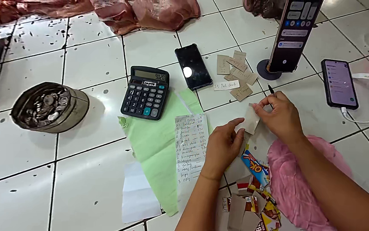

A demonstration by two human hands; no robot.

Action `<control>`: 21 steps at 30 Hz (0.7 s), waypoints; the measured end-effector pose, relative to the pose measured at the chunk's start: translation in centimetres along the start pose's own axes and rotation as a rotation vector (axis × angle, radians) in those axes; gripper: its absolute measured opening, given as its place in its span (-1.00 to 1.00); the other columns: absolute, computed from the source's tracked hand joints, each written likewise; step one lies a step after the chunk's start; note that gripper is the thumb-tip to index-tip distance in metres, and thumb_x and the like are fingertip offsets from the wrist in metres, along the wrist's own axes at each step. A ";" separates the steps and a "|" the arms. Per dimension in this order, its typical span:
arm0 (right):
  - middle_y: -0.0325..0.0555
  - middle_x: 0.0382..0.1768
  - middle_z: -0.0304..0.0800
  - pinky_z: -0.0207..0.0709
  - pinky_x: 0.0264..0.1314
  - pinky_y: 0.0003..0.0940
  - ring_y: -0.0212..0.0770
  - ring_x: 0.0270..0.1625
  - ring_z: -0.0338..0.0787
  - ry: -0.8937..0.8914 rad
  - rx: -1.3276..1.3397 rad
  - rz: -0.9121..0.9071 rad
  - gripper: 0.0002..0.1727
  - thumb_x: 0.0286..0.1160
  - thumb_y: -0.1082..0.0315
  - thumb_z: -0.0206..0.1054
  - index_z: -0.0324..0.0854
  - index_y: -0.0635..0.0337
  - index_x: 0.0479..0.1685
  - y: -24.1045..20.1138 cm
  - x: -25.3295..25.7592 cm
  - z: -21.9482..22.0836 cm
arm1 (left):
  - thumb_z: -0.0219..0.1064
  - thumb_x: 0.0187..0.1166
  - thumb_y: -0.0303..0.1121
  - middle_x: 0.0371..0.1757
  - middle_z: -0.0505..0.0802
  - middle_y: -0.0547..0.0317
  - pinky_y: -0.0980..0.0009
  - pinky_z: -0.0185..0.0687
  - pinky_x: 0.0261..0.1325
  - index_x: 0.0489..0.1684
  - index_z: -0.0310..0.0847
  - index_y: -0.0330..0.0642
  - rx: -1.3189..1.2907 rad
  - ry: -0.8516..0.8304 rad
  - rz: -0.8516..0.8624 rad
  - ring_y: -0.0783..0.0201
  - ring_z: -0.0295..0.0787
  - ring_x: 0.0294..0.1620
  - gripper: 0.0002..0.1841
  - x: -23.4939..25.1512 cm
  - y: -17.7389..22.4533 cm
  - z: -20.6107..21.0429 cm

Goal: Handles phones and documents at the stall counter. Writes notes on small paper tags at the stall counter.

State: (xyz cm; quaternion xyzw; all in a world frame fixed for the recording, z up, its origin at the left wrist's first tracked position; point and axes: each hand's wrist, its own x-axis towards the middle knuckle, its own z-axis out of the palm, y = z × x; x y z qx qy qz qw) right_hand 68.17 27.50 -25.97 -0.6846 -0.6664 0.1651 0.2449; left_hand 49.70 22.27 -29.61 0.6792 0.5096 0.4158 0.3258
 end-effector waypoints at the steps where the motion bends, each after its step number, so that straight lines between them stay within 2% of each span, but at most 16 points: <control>1: 0.10 -0.15 0.65 0.50 -0.17 0.17 0.16 -0.08 0.69 -0.011 -0.015 0.020 -0.62 0.47 0.03 0.54 0.76 0.21 -0.18 -0.1 0.0 -0.1 | 0.31 0.62 -0.33 -0.61 0.67 0.33 0.51 0.45 -0.33 0.17 0.81 -0.23 0.004 -0.004 0.013 0.49 0.46 -0.58 -0.70 -0.1 0.1 0.1; 3: 0.19 0.06 0.67 0.55 -0.09 0.26 0.25 0.04 0.72 -0.002 0.001 0.028 -0.54 0.54 -0.02 0.47 0.74 0.19 0.14 0.0 -0.1 -0.3 | 0.39 0.54 -0.31 -0.42 0.81 0.23 0.42 0.54 -0.25 0.17 0.83 -0.19 0.058 0.000 0.051 0.39 0.61 -0.45 -0.69 -0.1 0.1 0.3; 4: 0.22 0.16 0.65 0.57 -0.04 0.26 0.26 0.07 0.72 0.011 0.028 0.014 -0.57 0.67 0.06 0.35 0.68 0.20 0.27 0.1 -0.1 -0.4 | 0.43 0.51 -0.27 -0.26 0.86 0.15 0.31 0.61 -0.14 0.19 0.83 -0.15 0.102 -0.013 0.064 0.28 0.71 -0.31 -0.67 -0.1 0.1 0.3; 5: 0.22 0.20 0.62 0.59 -0.05 0.17 0.17 0.03 0.70 0.035 0.074 -0.008 -0.63 0.75 0.20 0.20 0.62 0.22 0.35 0.2 0.0 -0.4 | 0.48 0.47 -0.23 -0.08 0.89 0.09 0.18 0.68 0.03 0.22 0.82 -0.11 0.153 -0.039 0.072 0.17 0.79 -0.11 -0.63 -0.1 0.1 0.3; 7: 0.10 0.15 0.64 0.52 -0.21 -0.21 -0.19 -0.22 0.62 0.114 0.245 -0.057 -0.61 0.69 0.46 -0.03 0.56 0.29 0.37 0.7 0.1 -0.2 | 0.53 0.41 -0.20 0.11 0.88 0.08 0.04 0.59 0.18 0.23 0.84 -0.04 0.235 -0.076 0.098 0.04 0.77 0.10 -0.60 0.0 0.0 0.4; 8: 0.00 0.15 0.68 0.56 -0.20 -0.41 -0.37 -0.24 0.65 0.136 0.375 -0.079 -0.59 0.69 0.49 -0.09 0.53 0.31 0.36 1.0 0.2 0.0 | 0.52 0.42 -0.23 0.12 0.89 0.11 0.01 0.57 0.21 0.21 0.85 -0.01 0.256 -0.079 0.116 0.04 0.78 0.15 -0.63 0.0 0.0 0.5; 9: -0.07 0.20 0.70 0.70 -0.07 -0.49 -0.45 -0.14 0.76 0.116 0.539 -0.102 -0.57 0.68 0.51 -0.13 0.49 0.33 0.40 1.2 0.3 0.0 | 0.46 0.46 -0.30 0.12 0.91 0.15 0.00 0.56 0.24 0.20 0.85 0.00 0.265 -0.084 0.128 0.06 0.79 0.17 -0.66 0.0 -0.1 0.4; 10: -0.13 0.22 0.72 0.77 0.09 -0.43 -0.40 -0.01 0.84 0.061 0.735 -0.103 -0.53 0.65 0.52 -0.19 0.43 0.32 0.45 1.4 0.4 0.1 | 0.37 0.48 -0.39 0.10 0.92 0.19 0.00 0.55 0.26 0.17 0.86 0.00 0.270 -0.089 0.137 0.08 0.80 0.19 -0.68 0.0 -0.1 0.4; 12: -0.19 0.21 0.82 0.74 0.28 -0.31 -0.28 0.17 0.87 -0.074 1.049 -0.044 -0.47 0.63 0.49 -0.30 0.38 0.21 0.49 1.4 0.7 0.1 | 0.22 0.47 -0.48 0.01 0.95 0.26 0.03 0.51 0.28 0.08 0.88 0.02 0.275 -0.100 0.145 0.14 0.81 0.18 -0.65 -0.1 -0.1 0.3; 13: -0.19 0.19 0.85 0.73 0.31 -0.30 -0.26 0.19 0.88 -0.122 1.114 -0.030 -0.47 0.59 0.50 -0.31 0.36 0.16 0.48 1.4 0.7 0.2 | 0.20 0.49 -0.44 -0.05 0.95 0.27 0.03 0.48 0.32 0.07 0.88 0.03 0.279 -0.108 0.149 0.15 0.81 0.16 -0.66 -0.1 -0.1 0.3; 15: -0.25 0.11 0.89 0.77 0.27 -0.33 -0.29 0.12 0.91 -0.158 1.063 -0.092 -0.54 0.51 0.57 -0.13 0.35 0.10 0.37 1.4 0.7 0.3 | 0.29 0.58 -0.20 -0.07 0.92 0.22 -0.03 0.46 0.39 0.11 0.88 0.12 0.319 -0.146 0.168 0.12 0.80 0.15 -0.72 -0.1 0.0 0.3; 17: -0.36 -0.16 0.91 0.82 0.05 -0.40 -0.40 -0.12 0.92 -0.136 0.925 -0.220 -0.81 0.60 0.51 0.18 0.50 0.08 0.07 1.4 0.3 0.7 | 0.31 0.58 0.04 0.02 0.87 0.19 -0.11 0.35 0.49 0.11 0.89 0.28 0.387 -0.197 0.184 0.07 0.73 0.21 -0.69 -0.2 0.2 0.3; 18: -0.43 -0.35 0.85 0.80 -0.11 -0.48 -0.48 -0.29 0.86 -0.141 0.887 -0.262 -0.95 0.67 0.39 0.22 0.56 0.03 -0.11 1.4 0.2 1.0 | 0.30 0.57 0.09 0.11 0.85 0.19 -0.19 0.26 0.58 0.11 0.88 0.37 0.419 -0.220 0.181 0.05 0.71 0.28 -0.69 -0.3 0.4 0.3; 19: -0.47 -0.49 0.80 0.74 -0.21 -0.55 -0.52 -0.41 0.80 -0.173 0.875 -0.285 -0.78 0.78 0.27 0.12 0.61 0.00 -0.26 1.3 0.1 1.3 | 0.29 0.57 0.09 0.22 0.83 0.17 -0.27 0.16 0.64 0.13 0.87 0.42 0.433 -0.239 0.175 0.01 0.68 0.37 -0.69 -0.3 0.5 0.3; 20: -0.49 -0.52 0.77 0.71 -0.21 -0.59 -0.55 -0.42 0.77 -0.227 0.859 -0.296 -0.59 0.88 0.15 -0.05 0.64 -0.01 -0.33 1.2 0.1 1.4 | 0.29 0.58 0.06 0.32 0.81 0.16 -0.35 0.09 0.66 0.16 0.85 0.43 0.440 -0.246 0.170 -0.04 0.65 0.44 -0.69 -0.4 0.5 0.4; 21: -0.46 -0.50 0.78 0.70 -0.17 -0.59 -0.55 -0.39 0.76 -0.265 0.831 -0.290 -0.49 0.92 0.10 -0.18 0.67 0.03 -0.30 1.2 0.1 1.4 | 0.27 0.58 0.03 0.38 0.80 0.16 -0.41 0.07 0.65 0.19 0.84 0.43 0.448 -0.233 0.167 -0.08 0.64 0.48 -0.69 -0.4 0.5 0.5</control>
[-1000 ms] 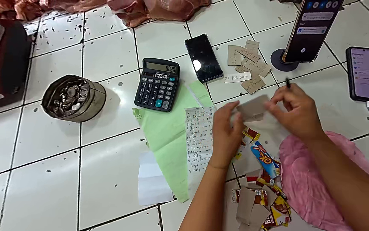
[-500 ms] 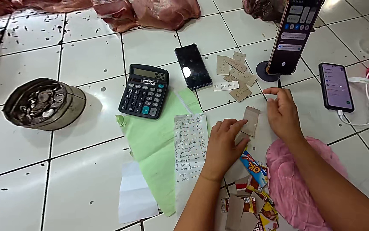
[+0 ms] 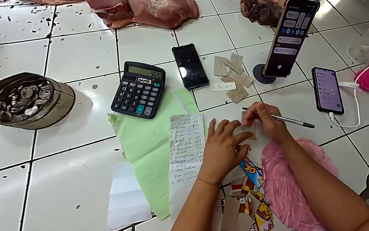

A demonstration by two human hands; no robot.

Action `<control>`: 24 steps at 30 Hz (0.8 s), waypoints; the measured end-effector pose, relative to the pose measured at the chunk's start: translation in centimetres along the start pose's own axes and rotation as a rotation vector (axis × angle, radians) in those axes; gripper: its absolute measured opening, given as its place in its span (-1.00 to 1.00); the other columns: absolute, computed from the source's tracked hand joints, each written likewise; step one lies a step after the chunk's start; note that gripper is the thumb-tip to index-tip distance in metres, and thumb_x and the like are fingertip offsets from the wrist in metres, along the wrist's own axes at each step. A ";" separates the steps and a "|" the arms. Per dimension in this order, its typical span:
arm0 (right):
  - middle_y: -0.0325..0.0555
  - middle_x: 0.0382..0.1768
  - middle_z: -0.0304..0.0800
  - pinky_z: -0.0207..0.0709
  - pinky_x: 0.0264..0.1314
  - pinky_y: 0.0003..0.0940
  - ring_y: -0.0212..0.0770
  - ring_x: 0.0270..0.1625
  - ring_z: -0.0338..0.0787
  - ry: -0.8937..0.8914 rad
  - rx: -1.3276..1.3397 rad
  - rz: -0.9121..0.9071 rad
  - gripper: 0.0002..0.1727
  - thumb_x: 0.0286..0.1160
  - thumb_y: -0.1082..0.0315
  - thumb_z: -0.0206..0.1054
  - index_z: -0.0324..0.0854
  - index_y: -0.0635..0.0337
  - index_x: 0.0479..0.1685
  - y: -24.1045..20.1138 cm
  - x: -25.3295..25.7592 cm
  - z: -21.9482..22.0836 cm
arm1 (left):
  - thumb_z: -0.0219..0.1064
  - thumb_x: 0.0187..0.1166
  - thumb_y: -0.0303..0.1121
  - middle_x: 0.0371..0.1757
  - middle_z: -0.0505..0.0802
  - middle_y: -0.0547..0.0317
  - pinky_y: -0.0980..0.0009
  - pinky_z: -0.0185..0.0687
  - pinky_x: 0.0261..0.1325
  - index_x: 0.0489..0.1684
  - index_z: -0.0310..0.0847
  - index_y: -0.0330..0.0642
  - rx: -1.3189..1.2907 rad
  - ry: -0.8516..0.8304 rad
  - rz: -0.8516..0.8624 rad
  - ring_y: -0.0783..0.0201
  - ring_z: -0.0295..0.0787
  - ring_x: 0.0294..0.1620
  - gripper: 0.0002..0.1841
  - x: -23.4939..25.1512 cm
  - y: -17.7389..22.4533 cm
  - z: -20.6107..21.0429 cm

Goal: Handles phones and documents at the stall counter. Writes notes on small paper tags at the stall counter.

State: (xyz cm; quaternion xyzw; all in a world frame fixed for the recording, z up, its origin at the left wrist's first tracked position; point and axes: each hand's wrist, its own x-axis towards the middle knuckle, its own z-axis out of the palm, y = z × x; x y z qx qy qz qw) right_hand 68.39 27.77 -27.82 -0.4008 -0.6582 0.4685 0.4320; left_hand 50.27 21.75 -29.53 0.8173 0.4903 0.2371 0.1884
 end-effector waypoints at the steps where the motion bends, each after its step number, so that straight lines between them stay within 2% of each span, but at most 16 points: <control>1: -0.41 -0.43 0.78 0.69 -0.13 -0.58 -0.54 -0.33 0.76 -0.017 -0.045 0.035 -0.46 0.92 0.13 -0.25 0.67 0.11 -0.17 0.0 0.1 0.0 | 0.26 0.60 0.00 0.41 0.79 0.16 -0.43 0.09 0.64 0.20 0.84 0.39 0.010 0.025 -0.011 -0.10 0.63 0.50 -0.68 0.0 0.0 0.2; 3: -0.23 -0.21 0.78 0.72 0.02 -0.50 -0.46 -0.16 0.80 -0.009 -0.131 0.166 -0.49 0.90 0.21 -0.27 0.61 0.28 0.14 -0.3 0.5 0.0 | 0.25 0.61 -0.03 0.47 0.77 0.13 -0.42 0.13 0.63 0.26 0.83 0.26 0.035 0.071 -0.036 -0.13 0.62 0.54 -0.64 0.0 -0.2 0.6; 4: -0.16 -0.10 0.78 0.72 0.10 -0.46 -0.43 -0.06 0.81 0.035 -0.132 0.229 -0.51 0.92 0.22 -0.25 0.58 0.32 0.23 -0.5 0.7 0.0 | 0.24 0.61 -0.04 0.49 0.76 0.12 -0.40 0.15 0.64 0.30 0.81 0.18 0.042 0.083 -0.045 -0.13 0.61 0.55 -0.61 0.0 -0.2 0.6; 6: -0.14 0.05 0.75 0.67 0.23 -0.45 -0.43 0.08 0.78 0.126 -0.075 0.284 -0.53 0.93 0.20 -0.26 0.51 0.30 0.27 -0.6 1.1 0.0 | 0.25 0.62 -0.05 0.41 0.81 0.11 -0.35 0.21 0.63 0.31 0.80 0.04 0.011 0.102 -0.042 -0.10 0.66 0.50 -0.58 0.0 -0.4 0.5; 8: -0.14 0.13 0.72 0.63 0.33 -0.44 -0.42 0.17 0.76 0.188 0.019 0.287 -0.54 0.93 0.18 -0.26 0.49 0.28 0.28 -0.4 1.2 0.0 | 0.26 0.64 -0.06 0.14 0.91 0.12 -0.15 0.42 0.56 0.23 0.83 -0.04 -0.083 0.126 -0.021 0.02 0.80 0.28 -0.60 0.1 -0.3 0.2; 10: -0.15 0.16 0.74 0.62 0.37 -0.44 -0.42 0.20 0.76 0.232 0.071 0.293 -0.56 0.93 0.17 -0.23 0.49 0.26 0.28 -0.2 1.2 0.3 | 0.26 0.66 -0.14 -0.24 0.91 0.13 0.11 0.60 0.23 0.16 0.85 -0.12 -0.215 0.154 0.012 0.13 0.82 -0.13 -0.65 0.2 -0.1 0.0; 11: -0.15 0.16 0.74 0.62 0.37 -0.45 -0.42 0.21 0.76 0.246 0.075 0.297 -0.56 0.93 0.17 -0.21 0.50 0.26 0.28 -0.2 1.1 0.5 | 0.26 0.66 -0.18 -0.28 0.88 0.11 0.17 0.61 0.08 0.16 0.85 -0.14 -0.258 0.161 0.023 0.15 0.79 -0.22 -0.66 0.3 0.1 0.0; 13: -0.13 0.17 0.74 0.61 0.38 -0.46 -0.41 0.23 0.75 0.259 0.070 0.297 -0.56 0.93 0.17 -0.19 0.51 0.28 0.29 -0.4 1.0 0.8 | 0.29 0.63 -0.16 0.01 0.89 0.01 0.13 0.65 0.05 0.23 0.82 -0.12 -0.228 0.158 0.033 0.07 0.80 -0.06 -0.63 0.3 0.3 0.0; 14: -0.13 0.17 0.73 0.61 0.38 -0.46 -0.41 0.23 0.75 0.252 0.068 0.298 -0.55 0.93 0.17 -0.20 0.51 0.28 0.29 -0.5 0.8 0.9 | 0.29 0.62 -0.08 0.18 0.86 0.01 0.06 0.61 0.14 0.28 0.80 -0.10 -0.163 0.145 0.032 0.02 0.79 0.08 -0.58 0.3 0.2 0.2; 16: -0.15 0.15 0.76 0.65 0.34 -0.44 -0.40 0.20 0.78 0.223 0.048 0.313 -0.54 0.93 0.16 -0.22 0.51 0.25 0.32 -0.6 0.6 1.0 | 0.21 0.61 0.15 0.48 0.76 0.08 -0.15 0.41 0.51 0.43 0.72 -0.04 0.009 0.073 -0.011 -0.04 0.70 0.44 -0.41 0.1 0.1 0.5; 17: -0.15 0.10 0.79 0.68 0.29 -0.43 -0.39 0.14 0.81 0.214 0.033 0.316 -0.55 0.93 0.17 -0.21 0.49 0.23 0.35 -0.6 0.4 1.0 | 0.17 0.61 0.22 0.56 0.70 0.10 -0.22 0.28 0.63 0.51 0.66 -0.02 0.063 0.035 -0.031 -0.06 0.61 0.55 -0.35 0.0 0.1 0.5; 19: -0.21 -0.10 0.85 0.77 0.00 -0.45 -0.39 -0.12 0.87 0.227 0.022 0.298 -0.70 0.87 0.29 -0.11 0.40 0.18 0.34 -0.7 0.3 0.9 | 0.12 0.63 0.24 0.62 0.66 0.15 -0.30 0.13 0.69 0.56 0.63 0.08 0.098 0.001 -0.051 -0.10 0.52 0.64 -0.35 0.0 0.1 0.6; 21: -0.27 -0.28 0.84 0.71 -0.24 -0.56 -0.47 -0.34 0.81 0.235 0.018 0.245 -0.84 0.70 0.47 0.09 0.37 0.16 0.13 -0.8 0.4 0.8 | 0.10 0.65 0.22 0.65 0.62 0.16 -0.34 0.07 0.70 0.56 0.63 0.21 0.098 -0.019 -0.051 -0.13 0.46 0.68 -0.41 0.0 0.1 0.5; 24: -0.39 -0.52 0.76 0.50 -0.47 -0.70 -0.58 -0.55 0.65 0.175 -0.028 0.175 -0.86 0.47 0.55 0.28 0.49 0.08 -0.25 -0.3 0.7 0.3 | 0.09 0.66 0.21 0.69 0.58 0.15 -0.35 0.03 0.71 0.53 0.64 0.37 0.088 -0.039 -0.051 -0.16 0.41 0.72 -0.47 0.0 0.1 0.3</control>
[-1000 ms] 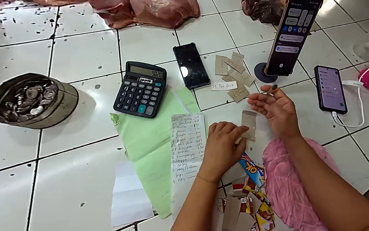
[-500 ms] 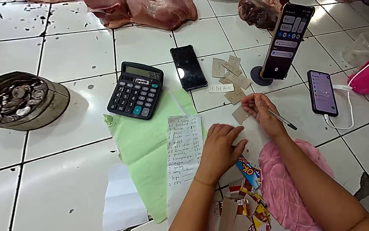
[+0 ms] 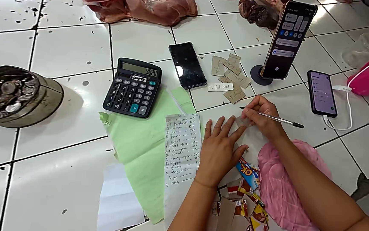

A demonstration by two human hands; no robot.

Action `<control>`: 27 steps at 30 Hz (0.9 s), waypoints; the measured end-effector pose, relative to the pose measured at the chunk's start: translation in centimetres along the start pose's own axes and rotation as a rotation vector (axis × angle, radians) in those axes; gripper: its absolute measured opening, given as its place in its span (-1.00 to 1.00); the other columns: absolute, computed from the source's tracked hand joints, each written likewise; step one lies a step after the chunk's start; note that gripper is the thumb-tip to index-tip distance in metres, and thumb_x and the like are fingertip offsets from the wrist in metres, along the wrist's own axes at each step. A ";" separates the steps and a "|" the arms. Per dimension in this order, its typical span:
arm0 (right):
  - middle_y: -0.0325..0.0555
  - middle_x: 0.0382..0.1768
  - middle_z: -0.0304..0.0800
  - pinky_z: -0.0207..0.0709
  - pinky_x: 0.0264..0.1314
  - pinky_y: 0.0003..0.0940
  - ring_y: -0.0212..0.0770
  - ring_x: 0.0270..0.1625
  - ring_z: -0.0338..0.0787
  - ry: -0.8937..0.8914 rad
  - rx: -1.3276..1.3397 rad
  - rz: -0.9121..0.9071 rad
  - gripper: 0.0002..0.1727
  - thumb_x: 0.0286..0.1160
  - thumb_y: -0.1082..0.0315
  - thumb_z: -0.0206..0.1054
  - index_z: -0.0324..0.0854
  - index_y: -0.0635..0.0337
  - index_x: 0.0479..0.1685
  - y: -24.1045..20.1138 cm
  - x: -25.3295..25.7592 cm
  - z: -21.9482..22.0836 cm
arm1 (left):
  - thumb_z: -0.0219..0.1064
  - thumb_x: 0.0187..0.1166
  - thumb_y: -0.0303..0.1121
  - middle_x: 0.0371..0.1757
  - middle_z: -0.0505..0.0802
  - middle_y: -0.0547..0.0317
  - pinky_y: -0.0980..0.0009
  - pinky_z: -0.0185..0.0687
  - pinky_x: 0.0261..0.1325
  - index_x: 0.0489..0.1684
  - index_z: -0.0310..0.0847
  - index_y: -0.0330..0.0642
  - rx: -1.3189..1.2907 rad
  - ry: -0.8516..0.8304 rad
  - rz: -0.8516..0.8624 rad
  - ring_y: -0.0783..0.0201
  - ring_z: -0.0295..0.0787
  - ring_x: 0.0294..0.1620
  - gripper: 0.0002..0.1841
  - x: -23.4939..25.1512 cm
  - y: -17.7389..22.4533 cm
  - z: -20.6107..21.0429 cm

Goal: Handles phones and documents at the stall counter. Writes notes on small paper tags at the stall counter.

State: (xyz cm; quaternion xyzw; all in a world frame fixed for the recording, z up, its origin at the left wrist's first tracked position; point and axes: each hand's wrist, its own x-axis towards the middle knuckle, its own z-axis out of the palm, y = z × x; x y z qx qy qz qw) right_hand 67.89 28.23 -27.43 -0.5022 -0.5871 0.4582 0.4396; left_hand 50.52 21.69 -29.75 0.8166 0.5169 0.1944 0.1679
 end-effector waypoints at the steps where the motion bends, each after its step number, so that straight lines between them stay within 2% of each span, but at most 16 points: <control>1: -0.42 -0.58 0.69 0.49 -0.47 -0.70 -0.60 -0.56 0.62 -0.018 -0.001 -0.014 -0.82 0.39 0.58 0.29 0.49 0.05 -0.38 0.3 0.1 -0.1 | 0.09 0.66 0.21 0.69 0.58 0.15 -0.35 0.02 0.71 0.52 0.65 0.38 0.000 -0.004 0.000 -0.16 0.41 0.72 -0.48 0.0 0.0 0.0; 3: -0.46 -0.66 0.55 0.38 -0.52 -0.72 -0.62 -0.61 0.50 -0.016 0.026 -0.041 -0.72 0.19 0.62 0.19 0.40 -0.02 -0.66 1.0 0.3 0.1 | 0.07 0.67 0.21 0.71 0.56 0.16 -0.35 0.01 0.72 0.53 0.64 0.39 0.002 -0.020 -0.001 -0.15 0.38 0.74 -0.48 0.0 0.0 -0.1; 5: -0.47 -0.71 0.44 0.24 -0.56 -0.72 -0.62 -0.65 0.39 0.009 0.021 -0.067 -0.69 0.11 0.61 0.10 0.30 -0.04 -0.78 1.4 0.4 0.5 | 0.07 0.68 0.19 0.73 0.53 0.20 -0.37 -0.04 0.73 0.57 0.61 0.36 -0.002 -0.038 0.002 -0.12 0.34 0.77 -0.47 0.0 0.1 -0.2; 9: -0.49 -0.75 0.34 0.15 -0.60 -0.70 -0.62 -0.68 0.31 0.016 -0.144 -0.086 -0.72 0.17 0.56 0.11 0.28 -0.04 -0.73 1.7 0.3 0.9 | 0.12 0.68 0.13 0.70 0.56 0.37 -0.45 -0.14 0.71 0.60 0.59 0.25 -0.043 -0.068 0.033 -0.08 0.30 0.79 -0.46 0.0 0.0 -0.3; 16: -0.50 -0.84 0.21 0.03 -0.65 -0.67 -0.63 -0.74 0.21 -0.017 -0.265 -0.072 -0.70 0.16 0.56 0.12 0.25 -0.05 -0.77 1.1 0.2 0.9 | 0.16 0.66 0.13 0.70 0.57 0.34 -0.48 -0.14 0.71 0.53 0.64 0.34 -0.058 -0.073 0.038 -0.12 0.31 0.79 -0.51 0.0 -0.1 -0.5; 19: -0.49 -0.77 0.25 0.09 -0.59 -0.70 -0.63 -0.69 0.25 0.010 -0.220 -0.097 -0.72 0.19 0.58 0.08 0.26 -0.03 -0.71 1.3 0.4 0.7 | 0.14 0.66 0.14 0.71 0.56 0.34 -0.47 -0.16 0.72 0.54 0.63 0.39 -0.051 -0.074 0.035 -0.10 0.29 0.79 -0.51 0.0 -0.1 -0.4; 22: -0.49 -0.67 0.37 0.21 -0.55 -0.73 -0.64 -0.63 0.34 0.020 -0.108 -0.148 -0.75 0.22 0.57 0.07 0.33 -0.03 -0.64 1.7 0.5 0.3 | 0.14 0.66 0.15 0.70 0.58 0.32 -0.46 -0.15 0.72 0.52 0.64 0.42 -0.047 -0.059 0.025 -0.10 0.31 0.79 -0.52 -0.1 0.0 -0.4; 27: -0.50 -0.73 0.35 0.22 -0.56 -0.72 -0.65 -0.66 0.34 0.026 -0.209 -0.154 -0.75 0.25 0.56 0.11 0.33 -0.02 -0.64 1.9 0.8 -0.4 | 0.17 0.66 0.10 0.64 0.63 0.31 -0.48 -0.11 0.70 0.46 0.69 0.40 -0.067 -0.023 0.001 -0.08 0.35 0.76 -0.56 -0.1 0.1 -0.2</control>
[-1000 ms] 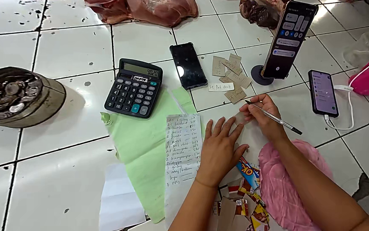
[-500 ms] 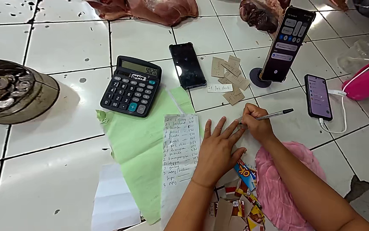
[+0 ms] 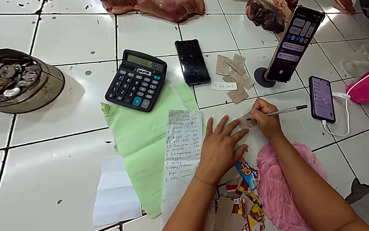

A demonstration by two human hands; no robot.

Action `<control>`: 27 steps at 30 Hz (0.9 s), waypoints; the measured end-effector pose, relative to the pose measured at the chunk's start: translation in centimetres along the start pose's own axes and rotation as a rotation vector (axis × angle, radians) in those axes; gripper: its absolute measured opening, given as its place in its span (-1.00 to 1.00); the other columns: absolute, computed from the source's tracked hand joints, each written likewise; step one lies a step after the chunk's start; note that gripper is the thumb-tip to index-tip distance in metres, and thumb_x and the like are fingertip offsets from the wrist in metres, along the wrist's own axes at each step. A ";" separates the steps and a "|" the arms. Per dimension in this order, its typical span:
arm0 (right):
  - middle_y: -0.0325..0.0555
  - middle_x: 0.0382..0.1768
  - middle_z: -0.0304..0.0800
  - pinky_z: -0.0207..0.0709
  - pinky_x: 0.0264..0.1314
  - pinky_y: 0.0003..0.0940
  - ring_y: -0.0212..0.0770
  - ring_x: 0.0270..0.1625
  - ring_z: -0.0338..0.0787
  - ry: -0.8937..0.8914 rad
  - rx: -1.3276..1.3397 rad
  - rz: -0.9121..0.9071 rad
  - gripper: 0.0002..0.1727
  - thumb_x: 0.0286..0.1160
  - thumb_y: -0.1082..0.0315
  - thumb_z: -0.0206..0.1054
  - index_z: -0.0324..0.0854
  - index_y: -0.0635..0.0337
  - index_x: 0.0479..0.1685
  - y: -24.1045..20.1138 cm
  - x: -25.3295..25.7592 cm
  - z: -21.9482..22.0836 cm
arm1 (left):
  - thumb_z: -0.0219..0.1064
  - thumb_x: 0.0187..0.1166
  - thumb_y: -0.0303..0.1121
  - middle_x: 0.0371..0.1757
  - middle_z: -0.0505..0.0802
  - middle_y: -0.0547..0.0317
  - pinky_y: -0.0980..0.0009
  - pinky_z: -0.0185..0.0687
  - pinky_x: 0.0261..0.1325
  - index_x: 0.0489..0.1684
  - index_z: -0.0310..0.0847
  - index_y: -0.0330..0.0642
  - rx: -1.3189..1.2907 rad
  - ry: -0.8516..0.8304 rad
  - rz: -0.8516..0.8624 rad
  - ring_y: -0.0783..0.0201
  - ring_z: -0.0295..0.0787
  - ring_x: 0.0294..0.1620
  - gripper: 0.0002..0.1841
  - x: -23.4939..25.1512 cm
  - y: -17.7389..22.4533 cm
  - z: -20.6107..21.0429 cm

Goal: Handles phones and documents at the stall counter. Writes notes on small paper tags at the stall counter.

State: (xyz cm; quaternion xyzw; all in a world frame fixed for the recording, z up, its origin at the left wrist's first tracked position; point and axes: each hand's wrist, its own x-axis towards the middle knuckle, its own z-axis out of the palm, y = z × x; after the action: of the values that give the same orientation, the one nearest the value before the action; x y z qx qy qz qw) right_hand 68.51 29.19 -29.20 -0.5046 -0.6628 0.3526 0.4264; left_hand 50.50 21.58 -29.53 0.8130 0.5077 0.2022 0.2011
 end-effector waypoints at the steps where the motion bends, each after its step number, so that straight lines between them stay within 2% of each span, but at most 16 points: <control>1: -0.49 -0.74 0.35 0.21 -0.56 -0.71 -0.64 -0.67 0.34 -0.007 -0.022 0.015 -0.76 0.26 0.56 0.13 0.34 0.00 -0.63 0.0 0.0 0.0 | 0.16 0.67 0.11 0.64 0.64 0.31 -0.48 -0.11 0.70 0.46 0.69 0.40 0.000 -0.001 -0.001 -0.07 0.35 0.77 -0.56 0.0 0.0 0.0; 3: -0.48 -0.74 0.33 0.20 -0.55 -0.69 -0.62 -0.67 0.34 -0.025 -0.070 0.045 -0.78 0.29 0.54 0.16 0.36 0.02 -0.61 -0.3 0.0 0.0 | 0.16 0.68 0.10 0.65 0.63 0.31 -0.47 -0.13 0.71 0.47 0.68 0.40 -0.006 -0.010 -0.005 -0.07 0.34 0.77 -0.56 0.1 0.0 0.0; 7: -0.50 -0.82 0.29 0.12 -0.60 -0.66 -0.62 -0.72 0.28 -0.063 -0.044 0.095 -0.71 0.16 0.56 0.15 0.30 -0.03 -0.75 -0.4 -0.1 -0.1 | 0.15 0.68 0.10 0.66 0.62 0.33 -0.46 -0.15 0.72 0.47 0.68 0.41 -0.010 -0.019 -0.013 -0.06 0.32 0.78 -0.56 0.1 0.0 -0.1; 10: -0.48 -0.75 0.35 0.21 -0.55 -0.69 -0.63 -0.67 0.36 -0.019 -0.064 0.068 -0.75 0.33 0.55 0.15 0.36 0.02 -0.62 -0.3 0.1 0.1 | 0.16 0.68 0.08 0.66 0.62 0.32 -0.45 -0.14 0.72 0.47 0.68 0.40 -0.012 -0.021 -0.013 -0.08 0.32 0.78 -0.57 0.1 0.0 -0.1; 11: -0.49 -0.76 0.34 0.21 -0.56 -0.70 -0.63 -0.68 0.35 -0.004 -0.077 0.065 -0.75 0.33 0.54 0.15 0.36 0.01 -0.62 -0.4 0.1 0.2 | 0.15 0.69 0.08 0.66 0.62 0.32 -0.45 -0.14 0.73 0.47 0.68 0.41 -0.010 -0.020 -0.013 -0.07 0.32 0.78 -0.57 0.1 0.0 -0.1; 13: -0.51 -0.81 0.28 0.11 -0.61 -0.69 -0.64 -0.72 0.27 0.024 -0.089 0.074 -0.72 0.22 0.56 0.14 0.31 -0.02 -0.70 -0.5 0.1 0.3 | 0.16 0.68 0.09 0.66 0.62 0.33 -0.44 -0.14 0.73 0.47 0.68 0.41 -0.008 -0.019 -0.013 -0.06 0.33 0.78 -0.57 0.1 0.0 -0.1; 15: -0.50 -0.80 0.23 0.07 -0.61 -0.69 -0.63 -0.72 0.23 0.042 -0.107 0.080 -0.72 0.22 0.57 0.13 0.29 -0.02 -0.70 -0.7 0.1 0.3 | 0.15 0.69 0.08 0.66 0.62 0.33 -0.44 -0.14 0.73 0.47 0.68 0.42 -0.005 -0.017 -0.013 -0.06 0.33 0.78 -0.57 0.1 0.0 -0.1; 18: -0.49 -0.80 0.23 0.07 -0.60 -0.68 -0.63 -0.72 0.23 0.047 -0.115 0.078 -0.72 0.22 0.56 0.12 0.28 -0.02 -0.71 -0.7 0.2 0.2 | 0.15 0.69 0.08 0.66 0.62 0.33 -0.44 -0.15 0.73 0.47 0.68 0.42 -0.011 -0.021 -0.017 -0.06 0.32 0.78 -0.57 0.1 0.0 -0.1; 24: -0.55 -0.78 0.31 0.16 -0.61 -0.73 -0.66 -0.71 0.29 0.076 0.030 0.035 -0.72 0.18 0.59 0.10 0.31 -0.06 -0.69 0.4 0.2 -0.5 | 0.14 0.69 0.09 0.65 0.62 0.36 -0.45 -0.14 0.72 0.47 0.68 0.42 -0.006 -0.013 -0.016 -0.06 0.34 0.77 -0.57 0.1 0.0 0.0; 27: -0.52 -0.79 0.32 0.16 -0.61 -0.70 -0.64 -0.71 0.30 0.039 -0.013 0.061 -0.73 0.19 0.57 0.13 0.33 -0.04 -0.70 0.3 0.2 -0.5 | 0.14 0.69 0.09 0.66 0.62 0.35 -0.44 -0.15 0.73 0.47 0.68 0.42 -0.011 -0.018 -0.017 -0.06 0.32 0.78 -0.57 0.1 0.0 -0.1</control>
State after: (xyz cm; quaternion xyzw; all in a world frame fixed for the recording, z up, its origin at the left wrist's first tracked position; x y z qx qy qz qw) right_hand 69.08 29.42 -29.22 -0.5340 -0.6409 0.3513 0.4250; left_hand 50.47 21.65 -29.48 0.8094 0.5114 0.1959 0.2121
